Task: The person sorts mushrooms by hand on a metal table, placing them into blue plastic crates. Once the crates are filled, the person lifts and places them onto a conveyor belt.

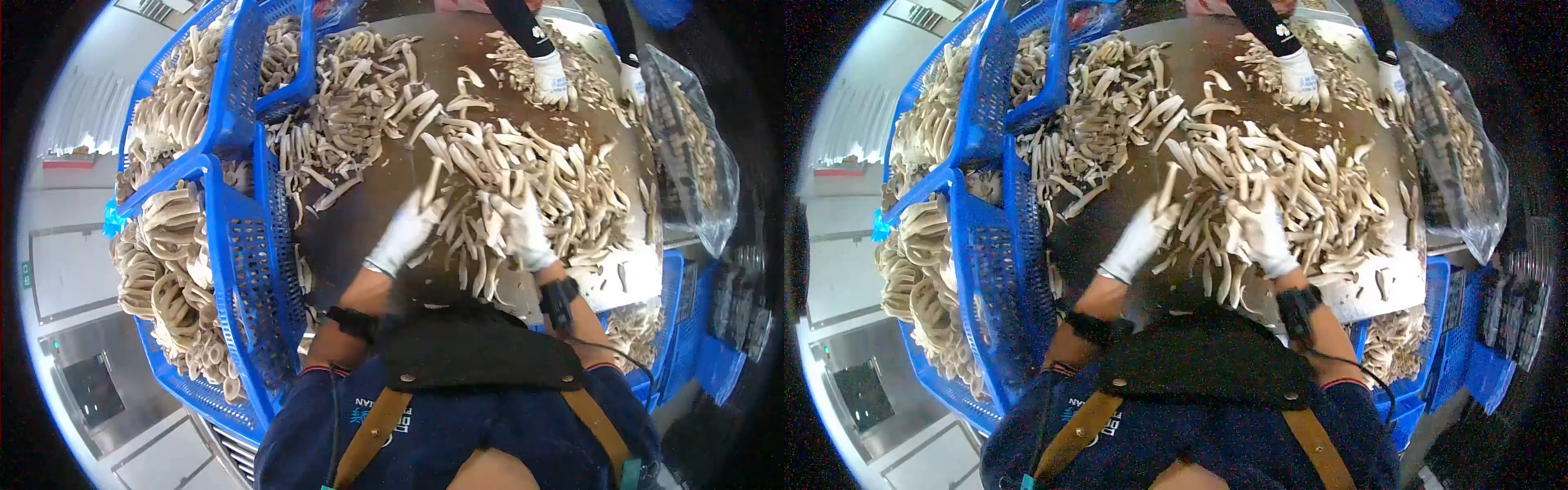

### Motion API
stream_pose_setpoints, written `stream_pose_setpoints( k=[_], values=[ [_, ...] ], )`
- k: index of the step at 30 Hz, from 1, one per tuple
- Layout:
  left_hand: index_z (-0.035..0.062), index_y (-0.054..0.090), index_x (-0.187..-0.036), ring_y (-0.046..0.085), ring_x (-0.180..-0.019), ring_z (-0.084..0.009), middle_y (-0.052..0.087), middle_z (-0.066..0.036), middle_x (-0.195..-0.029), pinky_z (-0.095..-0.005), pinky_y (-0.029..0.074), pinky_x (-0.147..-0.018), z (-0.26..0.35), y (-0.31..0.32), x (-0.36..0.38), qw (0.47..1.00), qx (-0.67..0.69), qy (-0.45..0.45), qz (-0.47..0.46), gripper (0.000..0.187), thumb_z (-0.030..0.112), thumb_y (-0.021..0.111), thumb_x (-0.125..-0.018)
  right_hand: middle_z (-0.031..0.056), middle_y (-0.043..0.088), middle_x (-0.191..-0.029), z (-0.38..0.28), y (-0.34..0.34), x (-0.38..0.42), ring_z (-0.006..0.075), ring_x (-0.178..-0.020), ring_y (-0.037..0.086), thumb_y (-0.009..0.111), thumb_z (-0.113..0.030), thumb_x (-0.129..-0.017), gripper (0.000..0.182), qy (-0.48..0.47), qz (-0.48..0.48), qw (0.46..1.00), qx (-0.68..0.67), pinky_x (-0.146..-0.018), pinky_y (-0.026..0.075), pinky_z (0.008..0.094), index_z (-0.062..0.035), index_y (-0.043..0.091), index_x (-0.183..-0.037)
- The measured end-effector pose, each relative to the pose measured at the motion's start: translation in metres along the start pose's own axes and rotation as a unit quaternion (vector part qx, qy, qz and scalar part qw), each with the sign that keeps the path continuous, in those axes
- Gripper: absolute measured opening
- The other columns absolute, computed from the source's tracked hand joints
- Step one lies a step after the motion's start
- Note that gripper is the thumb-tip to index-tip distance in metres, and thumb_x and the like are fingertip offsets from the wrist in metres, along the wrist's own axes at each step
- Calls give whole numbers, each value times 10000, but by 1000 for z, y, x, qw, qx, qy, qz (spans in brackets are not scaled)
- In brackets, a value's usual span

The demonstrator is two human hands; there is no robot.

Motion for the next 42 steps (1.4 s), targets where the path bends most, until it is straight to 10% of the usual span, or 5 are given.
stream_pose_setpoints(
  k=[11, 17, 23, 34, 42],
  values=[
    [1, 280, -1435, 475, -1256, -367, 475, -243, -1364, -433, 355, -1060, -95, -250, -132, 843, -329, -304, 297, 1056, 492, 782, -645, 84, 436, -1384, 92, 50, 58, 295, -1295, 417, 636, -169, -755, 496, -382, -403, 526, 644, -1094, 315, 559, -223, 521, -1235],
    [-51, 291, -1421, 425, -1271, -427, 402, -324, -1371, -449, 372, -1043, -132, -198, -109, 937, -153, -196, 246, 1026, 392, 806, -652, 152, 557, -1211, 19, 43, 11, 300, -1169, 526, 662, -174, -729, 398, -348, -275, 575, 688, -999, 433, 399, -89, 578, -1109],
    [3, 95, -1501, 443, -1237, -316, 375, -250, -1398, -385, 351, -1062, -58, -27, -19, 980, -176, 50, 75, 1098, 124, 809, -675, 89, 559, -1155, 24, 75, -23, 136, -1009, 537, 613, -229, -931, 620, -73, -179, 962, 194, -878, 452, 297, 35, 320, -1409],
    [9, 336, -1420, 426, -1236, -410, 414, -243, -1362, -477, 348, -1056, 90, -18, 44, 876, -257, 404, 54, 1080, 392, 863, -559, 109, 498, -1275, -72, 59, 26, 163, -1032, 557, 663, -129, -846, 550, -168, -128, 977, 41, -920, 456, 289, -1, 443, -1333],
    [127, 389, -1409, 551, -1147, -215, 545, -84, -1276, -428, 455, -990, 23, 46, 45, 792, 588, -75, -144, 768, 647, 517, -858, 255, 364, -1390, -60, 82, 97, 451, -1299, 350, 725, -308, -728, 510, -483, -62, 738, 468, -1065, 323, 522, -137, 583, -1187]
  ],
)
Point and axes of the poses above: each hand's wrist, its own x-axis away from the middle knuckle, its own y-axis out of the palm, z = x × y, the point moved 5 cm from there along -x, towards the middle knuckle
